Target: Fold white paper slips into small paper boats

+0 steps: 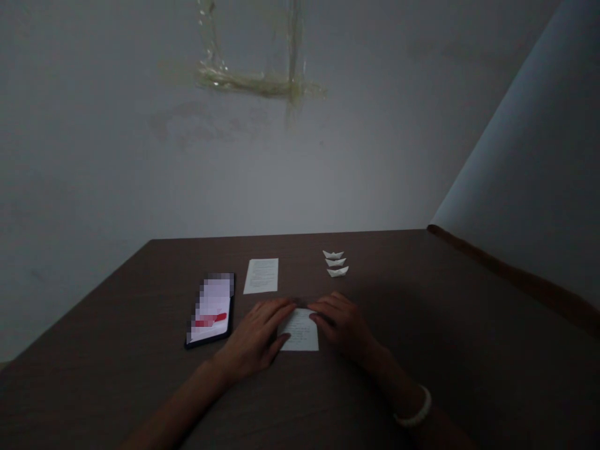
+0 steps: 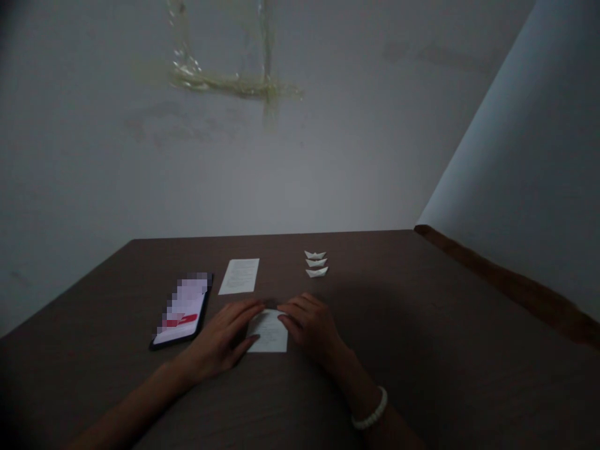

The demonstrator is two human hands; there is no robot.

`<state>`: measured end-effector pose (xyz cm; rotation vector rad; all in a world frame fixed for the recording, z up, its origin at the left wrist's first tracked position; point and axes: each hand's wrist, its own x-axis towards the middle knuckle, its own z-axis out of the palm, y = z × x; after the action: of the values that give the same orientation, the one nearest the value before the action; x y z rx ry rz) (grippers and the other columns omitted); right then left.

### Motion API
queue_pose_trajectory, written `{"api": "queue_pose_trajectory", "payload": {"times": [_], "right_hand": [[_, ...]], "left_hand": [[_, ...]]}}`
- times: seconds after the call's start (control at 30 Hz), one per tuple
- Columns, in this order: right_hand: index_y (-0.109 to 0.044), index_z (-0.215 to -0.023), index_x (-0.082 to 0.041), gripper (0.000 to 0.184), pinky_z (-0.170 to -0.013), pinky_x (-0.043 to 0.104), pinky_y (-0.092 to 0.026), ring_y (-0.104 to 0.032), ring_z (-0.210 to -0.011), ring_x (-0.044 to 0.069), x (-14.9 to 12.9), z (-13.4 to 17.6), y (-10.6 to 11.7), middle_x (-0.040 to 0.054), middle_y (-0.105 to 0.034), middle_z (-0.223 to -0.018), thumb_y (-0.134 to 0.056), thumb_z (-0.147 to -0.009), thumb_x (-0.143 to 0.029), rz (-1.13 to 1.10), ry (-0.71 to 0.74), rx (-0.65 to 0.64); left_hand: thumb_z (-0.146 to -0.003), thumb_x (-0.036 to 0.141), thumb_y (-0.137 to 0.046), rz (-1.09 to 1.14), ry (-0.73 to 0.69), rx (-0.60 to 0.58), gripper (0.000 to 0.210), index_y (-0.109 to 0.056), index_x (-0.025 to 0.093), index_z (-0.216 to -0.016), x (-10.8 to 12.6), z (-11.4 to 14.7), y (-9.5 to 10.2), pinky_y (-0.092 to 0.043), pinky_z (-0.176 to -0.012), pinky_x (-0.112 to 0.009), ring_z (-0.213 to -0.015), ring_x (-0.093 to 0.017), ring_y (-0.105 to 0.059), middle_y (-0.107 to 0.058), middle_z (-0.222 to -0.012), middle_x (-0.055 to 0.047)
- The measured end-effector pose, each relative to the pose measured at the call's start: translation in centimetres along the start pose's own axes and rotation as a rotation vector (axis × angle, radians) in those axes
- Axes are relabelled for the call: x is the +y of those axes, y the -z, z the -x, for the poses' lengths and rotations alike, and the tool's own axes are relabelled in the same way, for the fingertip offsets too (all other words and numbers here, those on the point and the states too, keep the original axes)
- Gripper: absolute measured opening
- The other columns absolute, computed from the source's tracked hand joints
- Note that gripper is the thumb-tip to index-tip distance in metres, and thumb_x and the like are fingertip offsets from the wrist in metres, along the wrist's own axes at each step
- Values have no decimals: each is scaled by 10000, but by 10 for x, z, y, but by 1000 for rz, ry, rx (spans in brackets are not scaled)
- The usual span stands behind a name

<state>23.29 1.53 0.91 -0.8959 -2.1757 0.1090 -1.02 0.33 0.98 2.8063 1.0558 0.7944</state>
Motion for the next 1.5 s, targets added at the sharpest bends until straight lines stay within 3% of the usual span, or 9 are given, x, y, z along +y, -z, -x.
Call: {"api": "queue_pose_trajectory", "payload": {"times": [0.23, 0.4, 0.5, 0.6, 0.67, 0.87, 1.07, 1.23, 1.5], "right_hand": [[-673, -925, -178, 231, -767, 325, -433, -549, -811, 172, -6, -2, 5, 49, -680, -914, -448, -950, -225, -58, -9, -66], [-677, -886, -192, 138, -774, 321, -435, -556, -825, 173, -7, -2, 1, 45, -681, -917, -542, -895, -222, -74, -65, -106], [-679, -912, -199, 107, -775, 322, -441, -560, -841, 180, -6, 0, -1, 45, -679, -935, -594, -848, -209, -88, -79, -123], [-676, -937, -200, 132, -781, 327, -439, -561, -853, 188, -6, 1, -1, 43, -674, -940, -624, -817, -197, -90, -89, -140], [-674, -946, -201, 147, -784, 327, -434, -564, -853, 187, -6, 1, 0, 41, -671, -937, -633, -804, -191, -91, -90, -145], [-670, -997, -203, 214, -852, 350, -412, -572, -862, 181, -7, 1, -1, 39, -662, -943, -658, -783, -202, -128, -91, -159], [-680, -987, -204, 233, -816, 332, -424, -558, -855, 184, -10, 1, -1, 38, -654, -933, -691, -756, -231, -172, -124, -172], [-693, -932, -213, 161, -842, 333, -410, -570, -862, 177, -11, 0, -1, 29, -661, -919, -673, -772, -210, -187, -120, -160], [-689, -825, -206, 64, -792, 309, -402, -592, -790, 146, -10, -3, -4, 13, -681, -850, -635, -808, -178, -226, -105, -142]], "left_hand": [[-888, 156, -491, -23, -69, -2, 377, -497, 211, -1260, 2, -1, 1, -470, -938, -469, -1160, -264, -506, -483, -1348, -121], [-904, 169, -458, -86, -97, -58, 311, -538, 202, -1203, 5, -2, 3, -487, -911, -470, -1137, -274, -536, -533, -1302, -129], [-924, 294, -483, -100, -117, -122, 305, -541, 199, -1208, 7, -3, 7, -466, -943, -488, -1168, -292, -528, -526, -1324, -135], [-861, 516, -554, -50, -134, -160, 525, -498, 201, -1278, 8, -5, 10, -438, -967, -517, -1208, -325, -497, -508, -1347, -149], [-829, 566, -574, -21, -128, -167, 604, -479, 201, -1301, 7, -5, 10, -426, -974, -526, -1217, -332, -486, -513, -1341, -153], [-839, 454, -609, -8, -87, -181, 542, -477, 206, -1302, 7, -5, 10, -414, -988, -502, -1213, -313, -486, -545, -1297, -133], [-845, 393, -602, 2, -93, -126, 436, -532, 209, -1234, 12, -7, 12, -448, -950, -473, -1164, -302, -518, -562, -1262, -126], [-862, 334, -580, -19, -108, -163, 367, -553, 223, -1211, 13, -7, 12, -446, -950, -496, -1147, -301, -527, -569, -1247, -116], [-868, 322, -569, -10, -119, -147, 279, -596, 219, -1127, 15, -7, 13, -482, -901, -435, -1074, -276, -561, -603, -1157, -101]]}}
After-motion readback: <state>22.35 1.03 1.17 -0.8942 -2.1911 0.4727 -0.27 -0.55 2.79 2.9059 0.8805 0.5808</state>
